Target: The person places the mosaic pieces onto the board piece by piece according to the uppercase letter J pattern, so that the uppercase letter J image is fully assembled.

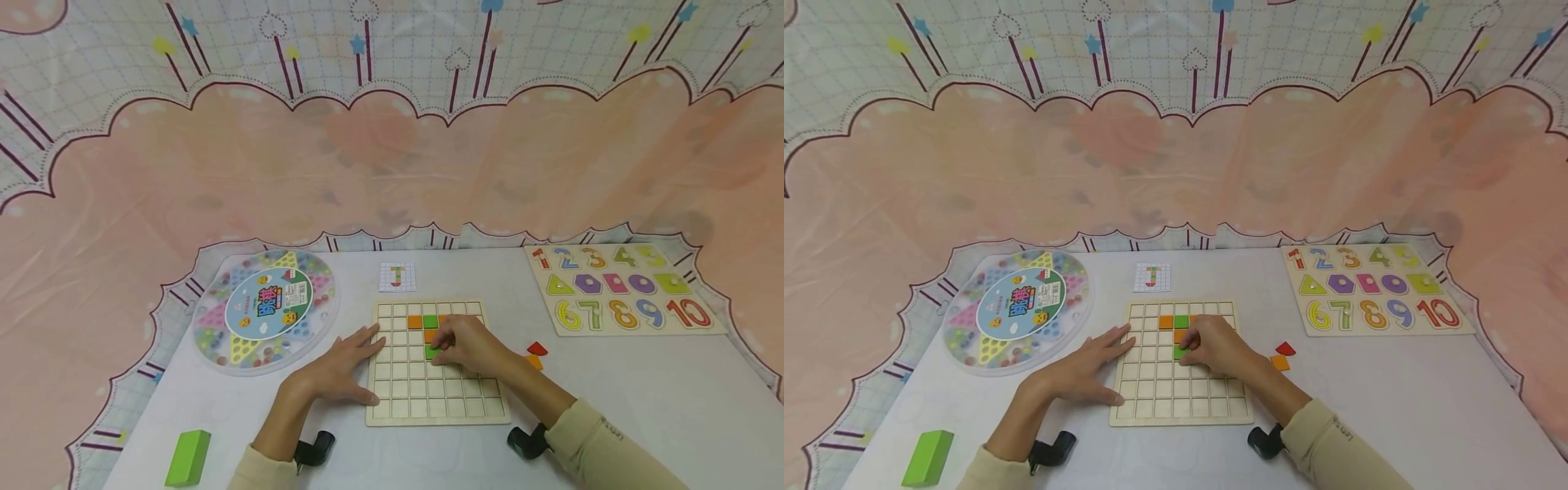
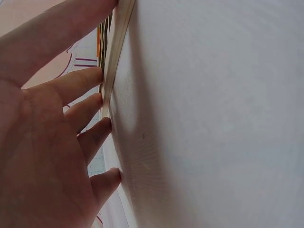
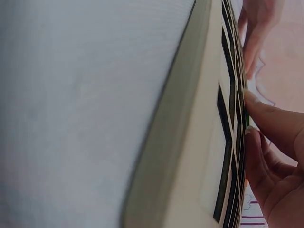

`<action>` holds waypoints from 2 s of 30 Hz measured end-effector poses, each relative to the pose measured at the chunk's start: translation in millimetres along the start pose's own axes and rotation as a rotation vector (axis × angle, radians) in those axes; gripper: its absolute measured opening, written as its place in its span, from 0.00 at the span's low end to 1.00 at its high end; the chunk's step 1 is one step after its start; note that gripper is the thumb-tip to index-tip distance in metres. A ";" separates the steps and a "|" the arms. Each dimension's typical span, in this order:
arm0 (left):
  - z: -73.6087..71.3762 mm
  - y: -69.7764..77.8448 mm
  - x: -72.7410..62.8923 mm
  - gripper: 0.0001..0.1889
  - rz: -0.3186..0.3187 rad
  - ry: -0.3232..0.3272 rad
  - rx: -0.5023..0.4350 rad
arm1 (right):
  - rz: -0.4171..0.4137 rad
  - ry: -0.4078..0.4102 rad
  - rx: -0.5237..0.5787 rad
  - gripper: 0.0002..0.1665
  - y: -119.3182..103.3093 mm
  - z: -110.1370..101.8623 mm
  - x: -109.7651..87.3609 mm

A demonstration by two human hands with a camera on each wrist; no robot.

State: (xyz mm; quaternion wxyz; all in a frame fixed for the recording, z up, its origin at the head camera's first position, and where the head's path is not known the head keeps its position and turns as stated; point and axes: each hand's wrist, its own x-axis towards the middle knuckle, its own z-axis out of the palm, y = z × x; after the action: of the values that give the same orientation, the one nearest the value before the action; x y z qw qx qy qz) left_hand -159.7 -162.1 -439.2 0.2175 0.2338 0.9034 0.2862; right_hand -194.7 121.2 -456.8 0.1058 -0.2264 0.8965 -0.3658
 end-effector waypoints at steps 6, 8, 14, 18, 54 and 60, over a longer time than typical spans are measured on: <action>-0.4 -1.9 0.8 0.52 -0.012 -0.007 0.003 | 0.011 -0.018 0.012 0.09 -0.3 -1.0 -0.4; -1.0 -1.7 1.3 0.53 -0.011 -0.010 0.005 | 0.016 -0.028 0.020 0.08 0.3 -2.2 -0.8; -1.5 -0.6 1.7 0.52 -0.013 -0.005 0.011 | 0.033 -0.063 0.070 0.05 4.1 -9.0 -3.6; -1.8 0.5 1.4 0.52 -0.024 -0.004 0.015 | 0.023 -0.065 0.128 0.09 7.4 -18.2 -8.3; 1.8 -2.4 -2.1 0.53 -0.032 0.000 0.015 | 0.103 -0.010 0.138 0.21 84.8 -93.6 -109.5; 0.6 -0.7 -0.9 0.53 -0.025 0.003 0.016 | 0.099 -0.018 0.110 0.20 87.5 -89.4 -106.9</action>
State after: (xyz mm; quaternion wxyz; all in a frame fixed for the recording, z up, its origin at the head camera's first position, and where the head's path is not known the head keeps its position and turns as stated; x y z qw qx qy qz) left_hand -158.9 -162.9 -439.8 0.2180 0.2238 0.9089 0.2764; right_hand -161.6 282.4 -452.4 0.1438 -0.1789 0.8842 -0.4067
